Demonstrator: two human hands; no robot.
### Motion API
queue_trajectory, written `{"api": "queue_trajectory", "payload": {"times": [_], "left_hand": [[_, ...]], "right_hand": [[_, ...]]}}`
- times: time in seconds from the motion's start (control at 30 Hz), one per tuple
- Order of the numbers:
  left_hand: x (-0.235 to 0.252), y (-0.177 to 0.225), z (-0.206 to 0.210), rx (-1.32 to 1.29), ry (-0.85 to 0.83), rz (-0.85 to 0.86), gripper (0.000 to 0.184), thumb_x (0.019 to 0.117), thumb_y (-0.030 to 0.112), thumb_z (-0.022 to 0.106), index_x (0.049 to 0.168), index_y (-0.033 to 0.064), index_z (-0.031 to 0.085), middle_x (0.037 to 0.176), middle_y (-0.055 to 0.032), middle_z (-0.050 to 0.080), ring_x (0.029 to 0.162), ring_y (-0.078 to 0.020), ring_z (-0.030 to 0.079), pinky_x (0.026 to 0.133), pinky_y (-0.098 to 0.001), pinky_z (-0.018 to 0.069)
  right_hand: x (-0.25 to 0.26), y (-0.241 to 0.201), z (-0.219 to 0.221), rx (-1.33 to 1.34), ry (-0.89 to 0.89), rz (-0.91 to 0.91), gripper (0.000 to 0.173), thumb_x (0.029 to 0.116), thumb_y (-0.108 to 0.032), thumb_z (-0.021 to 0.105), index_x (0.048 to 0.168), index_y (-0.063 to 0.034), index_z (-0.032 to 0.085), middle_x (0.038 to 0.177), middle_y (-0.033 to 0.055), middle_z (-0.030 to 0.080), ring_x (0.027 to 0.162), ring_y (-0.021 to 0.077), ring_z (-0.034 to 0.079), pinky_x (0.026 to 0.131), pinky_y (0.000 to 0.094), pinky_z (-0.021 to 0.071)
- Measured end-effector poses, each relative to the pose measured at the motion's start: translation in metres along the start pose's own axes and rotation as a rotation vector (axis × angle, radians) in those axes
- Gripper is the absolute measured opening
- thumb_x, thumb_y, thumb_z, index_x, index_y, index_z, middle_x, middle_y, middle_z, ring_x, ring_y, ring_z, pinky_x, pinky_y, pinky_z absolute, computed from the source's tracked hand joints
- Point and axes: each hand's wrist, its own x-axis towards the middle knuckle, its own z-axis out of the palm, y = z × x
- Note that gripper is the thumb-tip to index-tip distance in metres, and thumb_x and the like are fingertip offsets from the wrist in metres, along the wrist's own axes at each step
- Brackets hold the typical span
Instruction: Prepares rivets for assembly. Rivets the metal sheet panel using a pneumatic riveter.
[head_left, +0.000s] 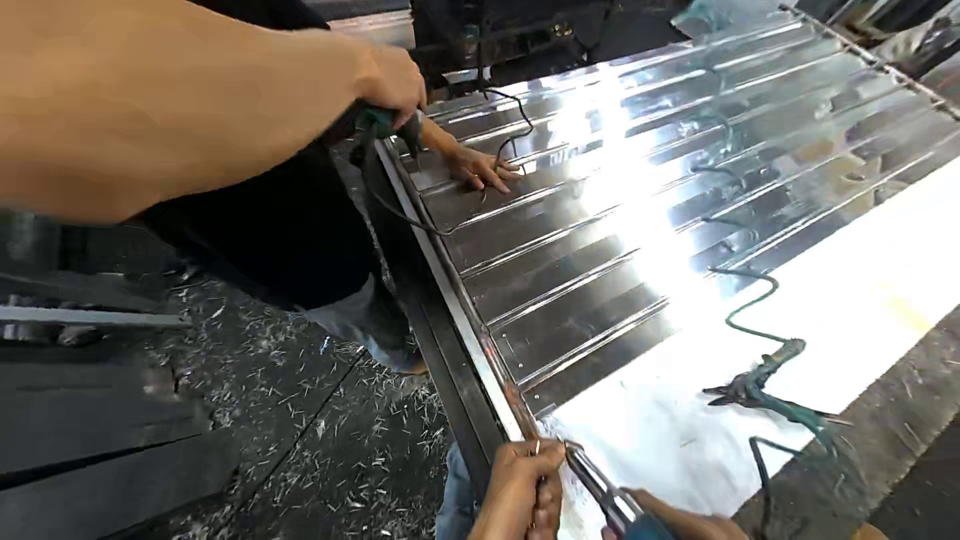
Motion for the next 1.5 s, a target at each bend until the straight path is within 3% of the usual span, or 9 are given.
{"api": "queue_trajectory", "payload": {"times": [0.23,0.37,0.73,0.97,1.03,1.2,1.3,1.43,1.5], "left_hand": [[0.077,0.111,-0.039,-0.11,0.084,0.004,0.012,0.1027,0.012,0.05,0.101,0.0073,0.061,0.052,0.0052,0.037,0.036,-0.0034,0.035,0.032,-0.0183,0.0319],[0.101,0.143,-0.053,-0.087,0.169,0.009,0.016,0.1053,0.013,0.051,0.107,0.0032,0.063,0.052,0.0036,0.036,0.035,-0.0034,0.033,0.031,-0.0179,0.0292],[0.061,0.146,-0.087,0.15,0.103,-0.058,0.023,0.1044,0.011,0.054,0.113,0.0014,0.073,0.05,0.003,0.037,0.035,-0.0054,0.032,0.031,-0.0218,0.0291],[0.032,0.148,-0.083,0.272,-0.024,0.018,0.023,0.1016,0.004,0.055,0.112,0.0012,0.075,0.054,0.0035,0.048,0.038,-0.0043,0.036,0.035,-0.0218,0.0322],[0.029,0.147,-0.077,0.28,-0.064,0.022,0.024,0.1012,0.004,0.055,0.112,0.0011,0.076,0.054,0.004,0.048,0.038,-0.0039,0.036,0.035,-0.0216,0.032],[0.022,0.139,-0.07,0.281,-0.113,0.036,0.022,0.1006,0.004,0.056,0.11,0.0007,0.076,0.053,0.0035,0.047,0.039,-0.0042,0.036,0.035,-0.0217,0.0321],[0.011,0.134,-0.063,0.332,-0.132,0.04,0.021,0.1007,0.007,0.058,0.108,0.0023,0.077,0.052,0.004,0.045,0.038,-0.0047,0.036,0.034,-0.0218,0.0315],[-0.01,0.124,-0.059,0.465,-0.232,0.132,0.02,0.0999,0.006,0.058,0.107,0.0044,0.077,0.059,0.0047,0.054,0.041,-0.0029,0.039,0.037,-0.0215,0.0339],[-0.02,0.112,-0.056,0.565,-0.277,0.19,0.019,0.1001,0.008,0.06,0.106,0.0056,0.078,0.065,0.0042,0.061,0.045,-0.0019,0.044,0.042,-0.0213,0.0383]], "right_hand": [[0.157,-0.032,0.012,-0.032,0.177,-0.043,0.035,0.082,-0.058,0.071,0.096,-0.0262,0.077,0.075,-0.0072,0.071,0.067,0.0099,0.069,0.056,0.0414,0.0565],[0.214,-0.047,0.018,-0.065,0.09,0.072,0.038,0.0781,-0.059,0.071,0.101,-0.029,0.077,0.085,-0.008,0.074,0.081,0.0093,0.071,0.069,0.0432,0.0594],[0.267,-0.082,-0.001,-0.148,-0.247,0.348,0.04,0.0807,-0.058,0.07,0.102,-0.0235,0.076,0.092,-0.0002,0.073,0.091,0.018,0.07,0.077,0.0491,0.0562],[0.318,-0.122,-0.021,-0.432,-0.45,0.246,0.033,0.0769,-0.047,0.078,0.085,-0.0154,0.07,0.083,0.003,0.066,0.093,0.0257,0.065,0.073,0.0503,0.053],[0.328,-0.13,-0.021,-0.442,-0.522,0.256,0.031,0.0786,-0.041,0.08,0.092,-0.0149,0.069,0.084,0.0047,0.067,0.084,0.0262,0.068,0.065,0.0512,0.0546],[0.317,-0.129,-0.015,-0.553,-0.507,0.104,0.033,0.0793,-0.047,0.076,0.091,-0.0165,0.067,0.077,0.0021,0.064,0.074,0.0227,0.067,0.059,0.0463,0.0515],[0.296,-0.116,-0.017,-0.314,-0.362,0.207,0.031,0.0811,-0.039,0.078,0.09,-0.011,0.069,0.079,0.0073,0.066,0.077,0.0273,0.068,0.063,0.052,0.0528],[0.201,-0.088,-0.02,-0.058,-0.028,0.024,0.034,0.0832,-0.048,0.077,0.107,-0.024,0.076,0.1,-0.0021,0.066,0.091,0.0118,0.064,0.077,0.0377,0.0582],[0.141,-0.092,-0.025,0.132,0.047,0.025,0.034,0.0897,-0.048,0.075,0.113,-0.0225,0.075,0.097,-0.0049,0.072,0.084,0.0052,0.068,0.071,0.0321,0.0595]]}}
